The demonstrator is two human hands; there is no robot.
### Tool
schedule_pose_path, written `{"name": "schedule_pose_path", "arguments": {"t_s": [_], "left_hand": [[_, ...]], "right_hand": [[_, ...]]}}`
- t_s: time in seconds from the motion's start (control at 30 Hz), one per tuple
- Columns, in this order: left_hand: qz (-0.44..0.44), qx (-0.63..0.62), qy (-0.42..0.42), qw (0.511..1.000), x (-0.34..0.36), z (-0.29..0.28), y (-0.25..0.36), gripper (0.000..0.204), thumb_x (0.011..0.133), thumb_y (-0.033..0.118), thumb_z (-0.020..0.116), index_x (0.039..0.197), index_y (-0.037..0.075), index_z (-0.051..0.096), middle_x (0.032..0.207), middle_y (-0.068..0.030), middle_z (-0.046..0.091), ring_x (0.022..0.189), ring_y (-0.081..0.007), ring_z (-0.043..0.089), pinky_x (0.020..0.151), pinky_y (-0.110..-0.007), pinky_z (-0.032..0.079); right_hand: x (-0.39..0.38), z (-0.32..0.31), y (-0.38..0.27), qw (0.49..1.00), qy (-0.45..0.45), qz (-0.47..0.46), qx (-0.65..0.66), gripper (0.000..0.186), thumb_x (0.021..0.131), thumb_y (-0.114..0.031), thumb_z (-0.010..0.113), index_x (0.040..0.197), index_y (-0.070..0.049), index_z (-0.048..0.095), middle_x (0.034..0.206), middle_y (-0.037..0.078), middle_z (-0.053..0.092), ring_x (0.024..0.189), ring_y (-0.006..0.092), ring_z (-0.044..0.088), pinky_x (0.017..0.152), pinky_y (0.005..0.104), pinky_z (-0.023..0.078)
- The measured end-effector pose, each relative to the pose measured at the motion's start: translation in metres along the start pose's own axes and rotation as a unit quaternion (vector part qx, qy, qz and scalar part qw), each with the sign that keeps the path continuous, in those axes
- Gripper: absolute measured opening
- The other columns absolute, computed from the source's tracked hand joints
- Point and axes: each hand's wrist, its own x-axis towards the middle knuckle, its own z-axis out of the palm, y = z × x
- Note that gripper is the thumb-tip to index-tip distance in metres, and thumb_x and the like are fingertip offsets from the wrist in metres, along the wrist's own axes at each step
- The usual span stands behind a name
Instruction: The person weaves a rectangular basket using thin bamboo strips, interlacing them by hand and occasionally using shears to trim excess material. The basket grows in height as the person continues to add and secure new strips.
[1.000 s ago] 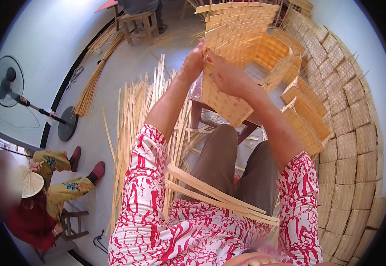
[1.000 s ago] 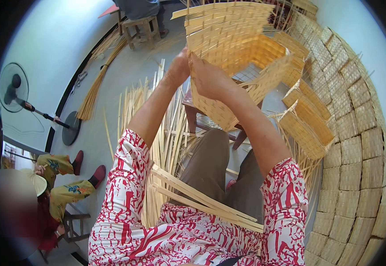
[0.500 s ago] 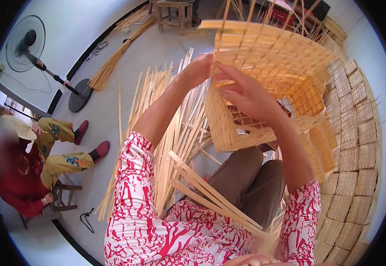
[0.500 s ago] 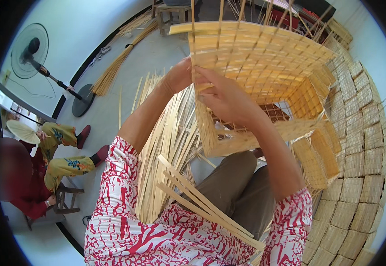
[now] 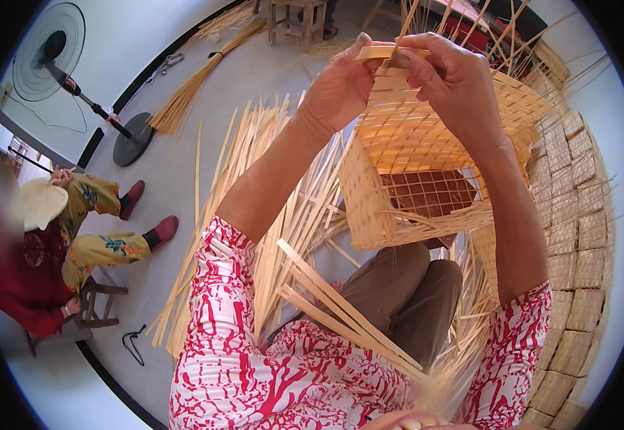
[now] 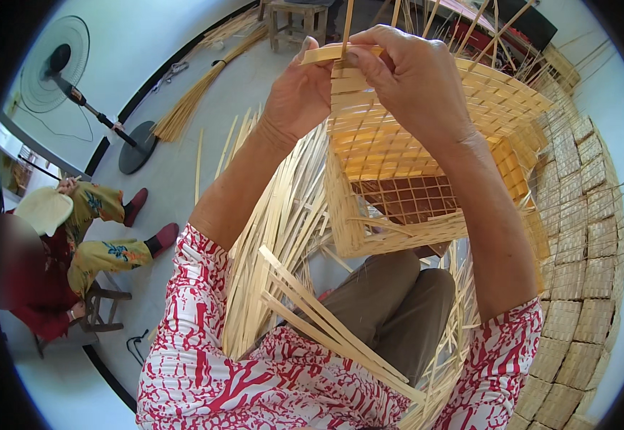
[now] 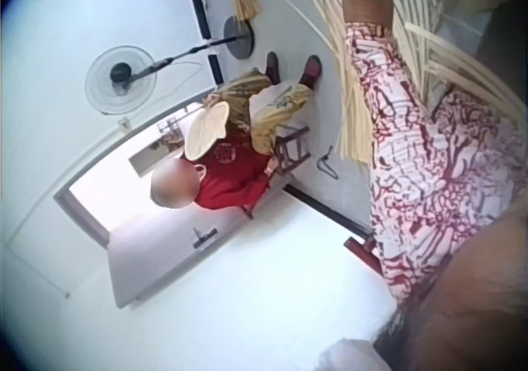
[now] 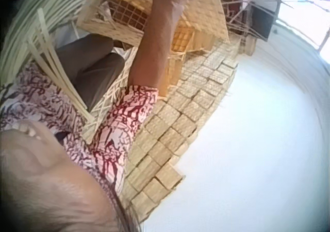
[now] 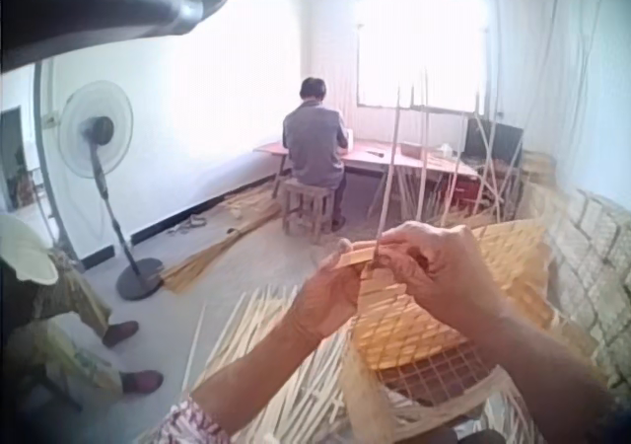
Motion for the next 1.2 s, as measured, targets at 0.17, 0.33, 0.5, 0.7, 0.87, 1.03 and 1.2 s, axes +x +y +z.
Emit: {"name": "schedule_pose_path", "arguments": {"t_s": [0.17,0.33,0.5,0.7,0.87,1.03,1.2], "left_hand": [[-0.014,0.065,0.041,0.997,-0.004,0.014,0.000,0.046,0.100,0.046,0.053,0.126,0.010,0.062,0.121,-0.0064,0.065,0.115,-0.0181,0.060,0.104,-0.038,0.046],[-0.024,0.119,0.061,0.991,-0.006,0.029,0.004,0.051,0.100,0.048,0.053,0.127,0.007,0.061,0.122,-0.0071,0.065,0.115,-0.0183,0.060,0.104,-0.038,0.046],[-0.012,0.085,0.078,0.993,-0.005,0.036,0.004,0.052,0.097,0.044,0.060,0.123,-0.002,0.063,0.110,-0.0082,0.067,0.104,-0.0161,0.062,0.096,-0.032,0.049],[0.005,0.119,0.076,0.990,-0.009,0.038,0.002,0.041,0.097,0.038,0.063,0.114,0.002,0.069,0.101,-0.0038,0.070,0.094,-0.0118,0.064,0.089,-0.029,0.052],[0.091,0.401,0.092,0.907,-0.014,0.057,0.007,0.026,0.095,0.027,0.069,0.104,0.002,0.073,0.094,-0.0024,0.072,0.088,-0.0084,0.065,0.083,-0.026,0.053],[0.146,0.484,0.051,0.861,-0.010,0.063,0.011,0.019,0.093,0.017,0.071,0.103,0.002,0.074,0.091,-0.0020,0.072,0.084,-0.0059,0.064,0.076,-0.020,0.053],[0.121,0.507,0.031,0.853,-0.007,0.060,0.019,0.026,0.095,0.022,0.069,0.113,0.003,0.072,0.095,-0.0014,0.072,0.088,-0.0061,0.064,0.079,-0.020,0.052]], "right_hand": [[-0.005,-0.002,-0.001,0.998,-0.011,0.035,0.054,0.025,0.093,-0.028,0.070,0.105,-0.007,0.073,0.065,0.005,0.066,0.052,0.0075,0.058,0.049,0.0257,0.043],[-0.009,-0.003,-0.005,0.992,-0.013,0.051,0.113,0.024,0.092,-0.022,0.072,0.109,-0.004,0.073,0.074,0.003,0.070,0.055,0.0041,0.056,0.051,0.0212,0.045],[-0.010,-0.005,-0.008,0.996,-0.010,0.045,0.077,0.023,0.092,-0.021,0.072,0.107,-0.003,0.073,0.069,0.003,0.067,0.056,0.0031,0.055,0.050,0.0215,0.044],[-0.012,-0.003,-0.010,0.995,0.005,0.057,0.085,0.022,0.092,-0.022,0.071,0.103,-0.004,0.074,0.067,0.003,0.067,0.059,0.0038,0.059,0.051,0.0219,0.047],[-0.014,-0.002,-0.017,0.991,-0.003,0.093,0.093,0.022,0.095,-0.019,0.069,0.108,-0.002,0.072,0.077,0.000,0.069,0.068,0.0025,0.061,0.061,0.0180,0.053],[-0.016,-0.003,-0.018,0.988,-0.010,0.112,0.110,0.020,0.096,-0.017,0.067,0.109,-0.002,0.072,0.084,0.001,0.071,0.070,0.0029,0.064,0.062,0.0178,0.055],[-0.020,-0.012,-0.008,0.985,-0.047,0.073,0.150,0.028,0.097,-0.010,0.063,0.124,-0.004,0.064,0.088,0.003,0.070,0.077,0.0058,0.064,0.070,0.0217,0.055]]}}
